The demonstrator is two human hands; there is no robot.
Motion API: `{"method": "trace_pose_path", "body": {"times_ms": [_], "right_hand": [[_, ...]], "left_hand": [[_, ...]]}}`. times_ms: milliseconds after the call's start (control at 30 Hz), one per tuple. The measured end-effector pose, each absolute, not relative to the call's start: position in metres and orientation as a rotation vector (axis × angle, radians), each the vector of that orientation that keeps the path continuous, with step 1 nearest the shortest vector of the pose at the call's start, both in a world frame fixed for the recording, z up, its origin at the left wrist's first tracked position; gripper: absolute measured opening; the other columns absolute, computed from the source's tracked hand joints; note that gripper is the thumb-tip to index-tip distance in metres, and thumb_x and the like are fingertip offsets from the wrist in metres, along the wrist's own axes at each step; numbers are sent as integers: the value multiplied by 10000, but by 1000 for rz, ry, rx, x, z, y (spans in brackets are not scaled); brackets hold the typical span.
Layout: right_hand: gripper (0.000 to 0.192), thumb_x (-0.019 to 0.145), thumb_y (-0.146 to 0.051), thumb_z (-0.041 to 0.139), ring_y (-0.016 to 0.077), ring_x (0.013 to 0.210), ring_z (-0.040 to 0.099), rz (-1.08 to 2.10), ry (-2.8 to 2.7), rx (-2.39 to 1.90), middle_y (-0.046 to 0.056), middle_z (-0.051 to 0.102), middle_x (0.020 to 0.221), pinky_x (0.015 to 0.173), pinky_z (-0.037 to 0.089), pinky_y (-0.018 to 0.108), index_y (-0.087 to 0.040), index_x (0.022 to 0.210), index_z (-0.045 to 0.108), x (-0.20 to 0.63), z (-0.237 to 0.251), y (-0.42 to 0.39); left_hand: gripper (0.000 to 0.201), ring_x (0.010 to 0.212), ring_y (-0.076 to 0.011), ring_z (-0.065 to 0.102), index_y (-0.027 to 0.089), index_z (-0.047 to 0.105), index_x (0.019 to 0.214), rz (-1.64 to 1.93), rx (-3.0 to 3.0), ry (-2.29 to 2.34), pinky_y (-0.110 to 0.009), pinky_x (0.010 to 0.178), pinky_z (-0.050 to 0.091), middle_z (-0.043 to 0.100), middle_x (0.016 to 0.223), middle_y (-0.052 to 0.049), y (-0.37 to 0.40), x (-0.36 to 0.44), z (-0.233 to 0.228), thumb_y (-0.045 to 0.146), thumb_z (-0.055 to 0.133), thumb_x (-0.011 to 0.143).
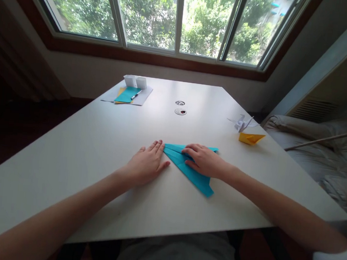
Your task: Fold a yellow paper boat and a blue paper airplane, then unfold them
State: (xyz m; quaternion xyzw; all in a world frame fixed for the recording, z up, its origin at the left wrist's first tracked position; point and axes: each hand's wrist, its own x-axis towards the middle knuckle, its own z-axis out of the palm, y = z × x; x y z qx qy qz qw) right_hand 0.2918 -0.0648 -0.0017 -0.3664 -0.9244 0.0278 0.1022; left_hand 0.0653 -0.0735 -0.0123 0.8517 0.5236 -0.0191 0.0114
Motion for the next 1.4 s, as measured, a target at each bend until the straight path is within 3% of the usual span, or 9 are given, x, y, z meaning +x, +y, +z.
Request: {"method": "trace_pose_path", "body": {"times_ms": [133, 300, 567, 867, 1167, 1400], "right_hand": [[469, 914, -295, 326, 275, 1284, 328, 89, -2722, -1114, 164, 382, 1382, 1021, 322, 460, -97, 1338, 356, 262, -6, -62], [516, 934, -325, 239, 282, 1335, 213, 168, -2688, -1303, 172, 256, 1440, 1042, 262, 502, -52, 1368, 296, 230, -14, -53], [595, 912, -436, 212, 242, 1355, 157, 309, -2597, -1430, 120, 197, 1469, 1080, 150, 494, -100, 1402, 229, 226, -28, -51], [856, 814, -680, 161, 269, 1364, 86, 291, -2545, -1603, 162, 123, 1479, 1085, 120, 477, -77, 1421, 145, 251, -26, -64], [1100, 640, -841, 255, 329, 1357, 58, 268, -2521, -1727, 191, 77, 1478, 1071, 112, 521, -86, 1427, 113, 283, -24, -78], [1196, 574, -850, 361, 336, 1356, 6, 286, -2572, -1839, 182, 16, 1482, 1083, 96, 501, -72, 1428, 54, 318, -19, -92]], "left_hand": [[658, 1339, -264, 211, 65, 234, 1394, -73, 2672, 1635, -460, 1014, 283, 205, 1459, -151, -74, 65, -13, 492, 177, 896], [584, 1338, -244, 221, 83, 222, 1401, -88, 2691, 1618, -447, 1018, 290, 211, 1459, -129, -72, 63, -14, 399, 170, 912], [579, 1326, -253, 252, 73, 271, 1385, -71, 2707, 1633, -437, 1010, 316, 244, 1447, -145, -71, 64, -15, 397, 189, 911], [601, 1331, -248, 240, 62, 255, 1388, -92, 2703, 1638, -440, 1012, 308, 222, 1453, -139, -72, 63, -15, 416, 185, 908], [622, 1335, -240, 229, 54, 227, 1396, -121, 2670, 1646, -429, 1020, 300, 211, 1458, -127, -72, 63, -13, 430, 165, 904], [619, 1338, -239, 222, 59, 211, 1401, -157, 2677, 1656, -426, 1030, 286, 189, 1464, -121, -72, 65, -12, 426, 168, 905]]}}
